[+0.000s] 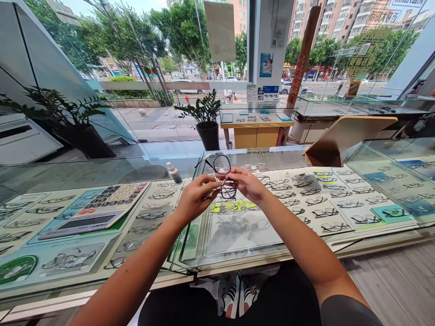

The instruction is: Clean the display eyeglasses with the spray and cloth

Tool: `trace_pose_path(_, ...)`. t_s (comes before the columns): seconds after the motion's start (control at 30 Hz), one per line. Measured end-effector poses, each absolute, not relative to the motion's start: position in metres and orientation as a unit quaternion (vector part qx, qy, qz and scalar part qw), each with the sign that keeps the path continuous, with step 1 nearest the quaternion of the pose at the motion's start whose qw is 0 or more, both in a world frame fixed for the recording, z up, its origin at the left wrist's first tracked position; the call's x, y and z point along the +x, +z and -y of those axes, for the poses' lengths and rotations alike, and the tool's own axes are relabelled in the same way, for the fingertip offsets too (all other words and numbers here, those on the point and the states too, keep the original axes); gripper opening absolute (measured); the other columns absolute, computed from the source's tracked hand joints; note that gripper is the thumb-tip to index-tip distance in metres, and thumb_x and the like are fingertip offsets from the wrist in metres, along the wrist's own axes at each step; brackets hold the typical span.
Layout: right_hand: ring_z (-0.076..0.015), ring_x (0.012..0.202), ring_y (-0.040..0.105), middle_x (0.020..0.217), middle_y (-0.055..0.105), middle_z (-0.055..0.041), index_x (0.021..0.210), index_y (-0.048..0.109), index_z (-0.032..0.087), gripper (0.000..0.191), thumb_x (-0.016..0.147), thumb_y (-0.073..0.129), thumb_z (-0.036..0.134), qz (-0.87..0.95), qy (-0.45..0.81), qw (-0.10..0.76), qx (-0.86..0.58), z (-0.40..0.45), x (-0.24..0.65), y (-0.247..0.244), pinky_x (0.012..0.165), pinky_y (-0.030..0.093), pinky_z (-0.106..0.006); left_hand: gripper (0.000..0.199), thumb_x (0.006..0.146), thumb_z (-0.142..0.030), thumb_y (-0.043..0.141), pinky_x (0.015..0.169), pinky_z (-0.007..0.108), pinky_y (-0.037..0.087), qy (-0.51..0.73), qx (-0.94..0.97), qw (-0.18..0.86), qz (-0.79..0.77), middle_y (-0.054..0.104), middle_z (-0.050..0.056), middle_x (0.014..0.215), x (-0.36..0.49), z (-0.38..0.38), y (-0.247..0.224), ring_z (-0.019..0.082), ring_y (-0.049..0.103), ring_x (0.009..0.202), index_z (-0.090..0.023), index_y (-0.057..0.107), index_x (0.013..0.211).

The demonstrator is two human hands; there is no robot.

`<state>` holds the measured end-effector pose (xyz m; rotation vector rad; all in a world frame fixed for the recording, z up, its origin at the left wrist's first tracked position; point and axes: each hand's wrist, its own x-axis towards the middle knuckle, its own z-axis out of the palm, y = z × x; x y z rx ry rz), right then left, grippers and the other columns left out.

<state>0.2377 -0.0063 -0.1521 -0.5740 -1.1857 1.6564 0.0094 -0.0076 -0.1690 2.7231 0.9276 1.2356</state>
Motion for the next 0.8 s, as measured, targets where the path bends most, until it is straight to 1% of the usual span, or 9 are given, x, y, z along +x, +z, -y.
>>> trace_pose_path(0.13,-0.0233,0.117,0.073,0.117,0.084,-0.0071,0.081,0.070,0.023,0.028,0.080,0.089,0.043,0.488,0.678,0.495,-0.238,0.008,0.236,-0.151,0.107,0.052,-0.041,0.021,0.105,-0.032,0.060,0.083,0.031,0.053,0.407,0.862,0.007,-0.303,0.071,0.009,0.105,0.008,0.007,-0.167,0.020,0.068,0.094,-0.025,0.078,0.113)
trace_pose_path(0.3,-0.0212,0.113,0.073,0.126,0.082,-0.0058,0.086,0.071,0.024,0.023,0.084,0.087,0.041,0.473,0.659,0.535,-0.238,0.008,0.240,-0.150,0.108,0.052,-0.041,0.021,0.103,-0.040,0.066,0.080,0.031,0.051,0.414,0.842,0.030,-0.345,0.070,0.008,0.102,0.006,0.007,-0.163,0.020,0.068,0.091,-0.023,0.078,0.105)
trace_pose_path(0.43,-0.0203,0.112,0.072,0.120,0.082,-0.0027,0.090,0.073,0.028,0.022,0.082,0.088,0.041,0.442,0.639,0.584,-0.234,0.008,0.241,-0.149,0.109,0.053,-0.040,0.022,0.102,-0.041,0.068,0.076,0.030,0.049,0.437,0.815,0.030,-0.380,0.069,0.006,0.098,0.006,0.005,-0.166,0.019,0.067,0.087,-0.023,0.078,0.095)
trace_pose_path(0.53,-0.0196,0.110,0.071,0.115,0.081,-0.0015,0.089,0.073,0.028,0.023,0.080,0.090,0.041,0.427,0.629,0.606,-0.233,0.007,0.239,-0.149,0.107,0.054,-0.039,0.022,0.101,-0.041,0.069,0.078,0.031,0.050,0.451,0.807,0.044,-0.378,0.068,0.007,0.101,0.006,0.004,-0.168,0.019,0.067,0.088,-0.023,0.079,0.093)
trace_pose_path(0.63,-0.0210,0.109,0.072,0.116,0.081,-0.0015,0.087,0.072,0.029,0.025,0.078,0.091,0.043,0.426,0.628,0.608,-0.233,0.007,0.242,-0.147,0.107,0.056,-0.042,0.021,0.101,-0.041,0.068,0.084,0.033,0.053,0.457,0.810,0.067,-0.360,0.067,0.008,0.109,0.007,0.004,-0.167,0.020,0.068,0.095,-0.025,0.081,0.101)
trace_pose_path(0.7,-0.0215,0.110,0.073,0.116,0.081,-0.0004,0.088,0.071,0.030,0.027,0.076,0.092,0.044,0.416,0.630,0.616,-0.224,0.007,0.249,-0.143,0.108,0.057,-0.043,0.024,0.102,-0.041,0.066,0.087,0.034,0.055,0.475,0.795,0.070,-0.370,0.067,0.009,0.114,0.007,0.004,-0.166,0.020,0.067,0.097,-0.026,0.080,0.113)
trace_pose_path(0.77,-0.0213,0.110,0.074,0.116,0.081,0.0014,0.089,0.071,0.032,0.028,0.076,0.092,0.045,0.400,0.628,0.633,-0.213,0.007,0.259,-0.138,0.108,0.057,-0.043,0.036,0.101,-0.041,0.066,0.087,0.034,0.055,0.515,0.751,0.072,-0.407,0.067,0.009,0.116,0.005,0.001,-0.165,0.020,0.065,0.094,-0.026,0.071,0.133)
trace_pose_path(0.8,-0.0206,0.111,0.074,0.117,0.081,0.0025,0.090,0.072,0.032,0.026,0.077,0.091,0.044,0.391,0.627,0.639,-0.212,0.006,0.265,-0.135,0.108,0.057,-0.042,0.048,0.100,-0.041,0.067,0.084,0.034,0.055,0.540,0.718,0.083,-0.431,0.067,0.009,0.117,0.003,-0.001,-0.166,0.019,0.063,0.089,-0.026,0.062,0.145)
